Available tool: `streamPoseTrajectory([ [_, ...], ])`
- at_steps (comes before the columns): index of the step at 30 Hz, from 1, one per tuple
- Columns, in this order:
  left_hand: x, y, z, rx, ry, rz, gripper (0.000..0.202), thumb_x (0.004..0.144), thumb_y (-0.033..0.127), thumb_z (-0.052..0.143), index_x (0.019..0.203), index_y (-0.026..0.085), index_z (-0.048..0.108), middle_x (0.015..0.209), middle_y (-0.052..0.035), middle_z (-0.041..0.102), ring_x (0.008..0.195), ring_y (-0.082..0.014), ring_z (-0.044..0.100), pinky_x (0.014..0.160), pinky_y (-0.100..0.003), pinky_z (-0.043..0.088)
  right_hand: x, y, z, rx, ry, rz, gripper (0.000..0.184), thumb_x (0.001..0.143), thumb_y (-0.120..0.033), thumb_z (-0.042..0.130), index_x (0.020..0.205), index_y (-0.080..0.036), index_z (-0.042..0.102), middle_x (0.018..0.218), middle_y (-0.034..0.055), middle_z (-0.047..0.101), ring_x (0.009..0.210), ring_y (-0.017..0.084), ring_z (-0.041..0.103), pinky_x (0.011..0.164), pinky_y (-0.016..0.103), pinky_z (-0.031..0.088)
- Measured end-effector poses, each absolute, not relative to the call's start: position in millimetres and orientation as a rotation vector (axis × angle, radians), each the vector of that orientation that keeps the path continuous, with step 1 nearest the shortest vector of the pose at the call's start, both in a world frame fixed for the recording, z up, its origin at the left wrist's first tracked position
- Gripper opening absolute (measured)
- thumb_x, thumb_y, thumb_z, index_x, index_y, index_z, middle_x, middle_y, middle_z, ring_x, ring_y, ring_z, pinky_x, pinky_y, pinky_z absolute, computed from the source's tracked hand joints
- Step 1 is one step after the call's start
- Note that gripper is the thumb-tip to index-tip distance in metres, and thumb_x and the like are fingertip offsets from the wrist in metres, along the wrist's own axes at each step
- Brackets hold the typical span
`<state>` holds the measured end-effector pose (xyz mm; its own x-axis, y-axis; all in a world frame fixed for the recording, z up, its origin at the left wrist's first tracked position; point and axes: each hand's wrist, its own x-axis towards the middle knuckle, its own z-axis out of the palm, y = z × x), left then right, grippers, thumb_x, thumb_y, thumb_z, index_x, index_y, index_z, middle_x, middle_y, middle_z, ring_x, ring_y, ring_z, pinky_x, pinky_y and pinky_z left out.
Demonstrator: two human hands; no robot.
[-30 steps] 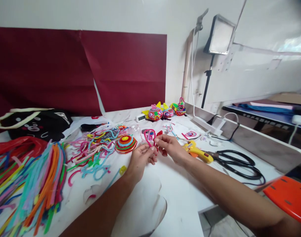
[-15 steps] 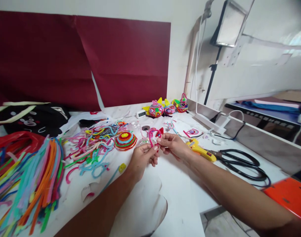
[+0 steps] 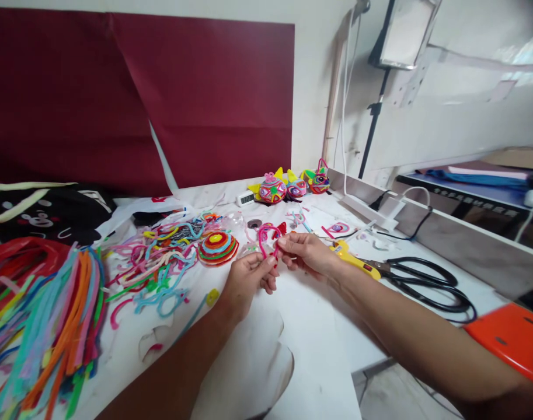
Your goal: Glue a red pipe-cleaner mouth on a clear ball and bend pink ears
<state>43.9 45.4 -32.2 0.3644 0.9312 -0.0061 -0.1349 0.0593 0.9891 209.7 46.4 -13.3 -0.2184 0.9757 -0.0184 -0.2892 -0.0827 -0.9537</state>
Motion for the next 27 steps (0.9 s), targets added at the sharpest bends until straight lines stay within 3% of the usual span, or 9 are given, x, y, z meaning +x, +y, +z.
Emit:
streamPoseTrajectory([
  [3,43.8,45.0,-32.2,1.226,0.85,0.999,0.029,0.072,0.039,0.074,0.069,0.013,0.061,0.057,0.0008,0.063,0.043,-0.0068,0.055,0.041,-0.016,0.042,209.4,44.8,-13.0,-0.898,-1.113,1.526,0.043,0.062,-0.053,0.08,0.075,-0.016,0.063,0.072,-0.001,0.062,0.049,0.006,0.048,0.043,0.02,0.034],
  [8,45.6,41.7,-31.4,1.237,0.849,0.976,0.032,0.069,0.041,0.076,0.073,0.014,0.06,0.064,-0.0018,0.067,0.046,-0.0106,0.061,0.042,-0.02,0.046,208.4,44.1,-16.9,-0.925,-1.16,1.465,0.04,0.057,-0.047,0.084,0.068,-0.016,0.06,0.05,-0.0057,0.052,0.044,0.006,0.043,0.041,0.019,0.031],
  [11,45.7,41.7,-30.6,1.224,0.859,0.986,0.033,0.07,0.043,0.075,0.079,0.015,0.06,0.067,-0.0008,0.066,0.048,-0.0129,0.063,0.041,-0.02,0.045,208.3,44.6,-17.4,-0.947,-1.174,1.434,0.04,0.058,-0.047,0.084,0.066,-0.017,0.059,0.047,-0.0058,0.052,0.042,0.006,0.041,0.041,0.019,0.029],
  [15,43.7,45.2,-30.0,1.169,0.873,1.058,0.034,0.076,0.049,0.068,0.08,0.016,0.058,0.054,0.0048,0.055,0.04,-0.0079,0.053,0.035,-0.016,0.035,209.2,44.8,-16.2,-0.963,-1.207,1.431,0.039,0.058,-0.047,0.083,0.066,-0.017,0.059,0.048,-0.006,0.052,0.042,0.006,0.041,0.041,0.019,0.03],
  [20,42.5,47.0,-29.2,1.104,0.858,1.069,0.036,0.071,0.047,0.073,0.084,0.015,0.06,0.05,0.0054,0.052,0.039,-0.0053,0.046,0.035,-0.014,0.028,208.7,44.5,-17.3,-0.982,-1.274,1.448,0.039,0.06,-0.047,0.081,0.062,-0.017,0.058,0.045,-0.0057,0.05,0.04,0.006,0.04,0.04,0.02,0.029],
  [27,44.7,45.4,-29.7,1.049,0.815,1.137,0.037,0.065,0.043,0.079,0.077,0.015,0.058,0.054,0.0067,0.05,0.043,-0.0031,0.043,0.037,-0.013,0.028,198.0,39.9,-22.1,-0.969,-1.285,1.433,0.04,0.055,-0.042,0.085,0.078,-0.017,0.063,0.058,-0.0053,0.057,0.048,0.007,0.043,0.043,0.02,0.03],
])
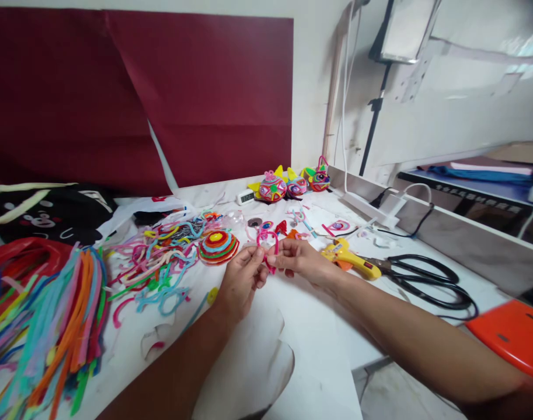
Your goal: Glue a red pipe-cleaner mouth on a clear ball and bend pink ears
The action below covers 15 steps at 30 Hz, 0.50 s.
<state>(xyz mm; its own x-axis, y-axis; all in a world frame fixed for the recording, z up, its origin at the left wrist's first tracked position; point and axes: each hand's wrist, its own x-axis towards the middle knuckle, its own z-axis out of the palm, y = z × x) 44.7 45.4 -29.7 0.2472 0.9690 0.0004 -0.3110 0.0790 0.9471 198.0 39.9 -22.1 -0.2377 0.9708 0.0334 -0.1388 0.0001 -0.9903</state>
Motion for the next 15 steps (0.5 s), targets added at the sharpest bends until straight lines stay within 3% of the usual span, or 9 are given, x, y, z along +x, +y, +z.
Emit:
streamPoseTrajectory([
  [6,44.4,47.2,-33.7,1.033,0.796,1.186,0.039,0.064,0.043,0.081,0.079,0.014,0.061,0.053,0.0071,0.048,0.041,-0.002,0.037,0.037,-0.013,0.023,190.7,36.8,-26.3,-1.005,-1.213,1.47,0.038,0.051,-0.039,0.087,0.065,-0.016,0.06,0.054,-0.0052,0.056,0.047,0.006,0.043,0.044,0.02,0.027],
  [15,46.3,46.0,-35.8,1.001,0.805,1.18,0.039,0.065,0.042,0.081,0.082,0.013,0.061,0.059,0.004,0.055,0.042,-0.0016,0.038,0.036,-0.013,0.023,180.5,34.9,-29.7,-0.961,-1.07,1.423,0.036,0.048,-0.032,0.087,0.066,-0.017,0.059,0.053,-0.0057,0.059,0.046,0.006,0.043,0.047,0.021,0.027],
])
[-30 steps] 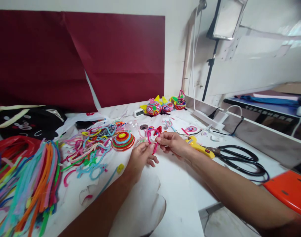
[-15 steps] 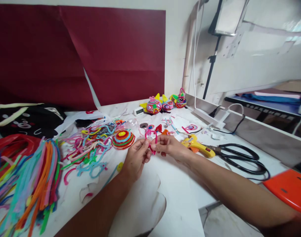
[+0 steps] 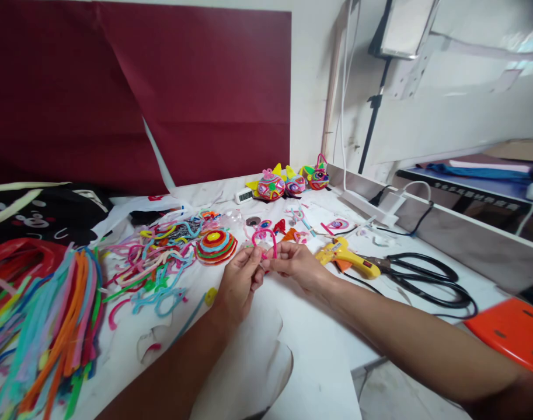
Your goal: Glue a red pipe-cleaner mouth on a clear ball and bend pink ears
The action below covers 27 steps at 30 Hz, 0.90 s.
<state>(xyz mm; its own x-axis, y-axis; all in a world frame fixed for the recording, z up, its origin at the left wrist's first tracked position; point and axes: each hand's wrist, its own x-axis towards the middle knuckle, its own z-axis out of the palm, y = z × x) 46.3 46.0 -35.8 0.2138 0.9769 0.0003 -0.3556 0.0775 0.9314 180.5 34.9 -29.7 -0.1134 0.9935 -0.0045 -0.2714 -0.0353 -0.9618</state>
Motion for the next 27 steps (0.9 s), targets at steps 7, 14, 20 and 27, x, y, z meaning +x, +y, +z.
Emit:
streamPoseTrajectory([
  [7,46.1,47.7,-36.3,0.995,0.814,1.186,0.038,0.065,0.043,0.08,0.078,0.014,0.059,0.06,0.0047,0.054,0.042,-0.0014,0.038,0.036,-0.012,0.022,179.8,35.1,-25.9,-0.975,-1.026,1.394,0.032,0.047,-0.027,0.086,0.065,-0.016,0.063,0.049,-0.0069,0.056,0.044,0.005,0.039,0.047,0.022,0.027],
  [14,45.9,45.5,-34.2,1.022,0.84,1.18,0.038,0.065,0.043,0.08,0.073,0.015,0.056,0.057,0.0052,0.053,0.043,-0.0022,0.04,0.037,-0.014,0.023,182.2,36.5,-28.7,-0.984,-1.043,1.407,0.026,0.05,-0.028,0.084,0.062,-0.017,0.064,0.052,-0.0044,0.059,0.046,0.006,0.04,0.046,0.022,0.028],
  [20,46.3,43.0,-32.5,1.061,0.853,1.152,0.034,0.067,0.041,0.078,0.071,0.015,0.057,0.055,0.0049,0.053,0.043,-0.0028,0.039,0.039,-0.015,0.023,184.4,36.9,-28.6,-0.961,-1.081,1.432,0.021,0.051,-0.028,0.081,0.057,-0.017,0.064,0.051,-0.0039,0.058,0.047,0.007,0.041,0.047,0.022,0.029],
  [27,46.3,41.7,-30.7,1.071,0.861,1.13,0.032,0.069,0.039,0.077,0.072,0.014,0.057,0.058,0.0035,0.055,0.044,-0.003,0.04,0.039,-0.015,0.023,185.7,36.2,-28.1,-0.953,-1.101,1.451,0.02,0.053,-0.029,0.081,0.059,-0.016,0.066,0.051,-0.0045,0.057,0.047,0.006,0.041,0.047,0.022,0.029],
])
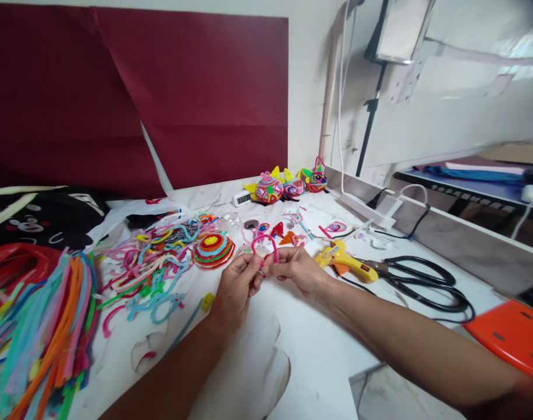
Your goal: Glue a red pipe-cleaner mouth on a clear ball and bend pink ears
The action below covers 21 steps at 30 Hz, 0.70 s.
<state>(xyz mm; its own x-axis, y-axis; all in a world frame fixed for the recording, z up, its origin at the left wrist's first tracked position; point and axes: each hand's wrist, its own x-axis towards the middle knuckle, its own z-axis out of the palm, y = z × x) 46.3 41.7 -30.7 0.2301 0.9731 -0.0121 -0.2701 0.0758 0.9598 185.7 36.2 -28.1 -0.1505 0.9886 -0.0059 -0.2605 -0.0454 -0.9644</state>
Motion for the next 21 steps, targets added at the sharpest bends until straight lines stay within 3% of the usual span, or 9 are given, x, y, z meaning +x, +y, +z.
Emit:
streamPoseTrajectory([
  [8,43.6,50.0,-30.8,1.016,0.876,1.169,0.039,0.067,0.044,0.079,0.075,0.015,0.055,0.057,0.0051,0.054,0.043,-0.0022,0.04,0.038,-0.013,0.025,186.2,36.2,-23.6,-0.974,-1.069,1.471,0.031,0.05,-0.03,0.085,0.07,-0.016,0.065,0.054,-0.0048,0.06,0.045,0.006,0.043,0.044,0.02,0.029],
  [21,43.9,51.7,-32.1,1.039,0.861,1.133,0.042,0.061,0.046,0.082,0.068,0.014,0.056,0.051,0.0054,0.051,0.042,-0.0028,0.04,0.038,-0.013,0.025,187.5,37.3,-26.0,-0.972,-1.084,1.47,0.033,0.051,-0.033,0.087,0.067,-0.014,0.065,0.053,-0.0041,0.06,0.045,0.005,0.043,0.045,0.021,0.03],
])
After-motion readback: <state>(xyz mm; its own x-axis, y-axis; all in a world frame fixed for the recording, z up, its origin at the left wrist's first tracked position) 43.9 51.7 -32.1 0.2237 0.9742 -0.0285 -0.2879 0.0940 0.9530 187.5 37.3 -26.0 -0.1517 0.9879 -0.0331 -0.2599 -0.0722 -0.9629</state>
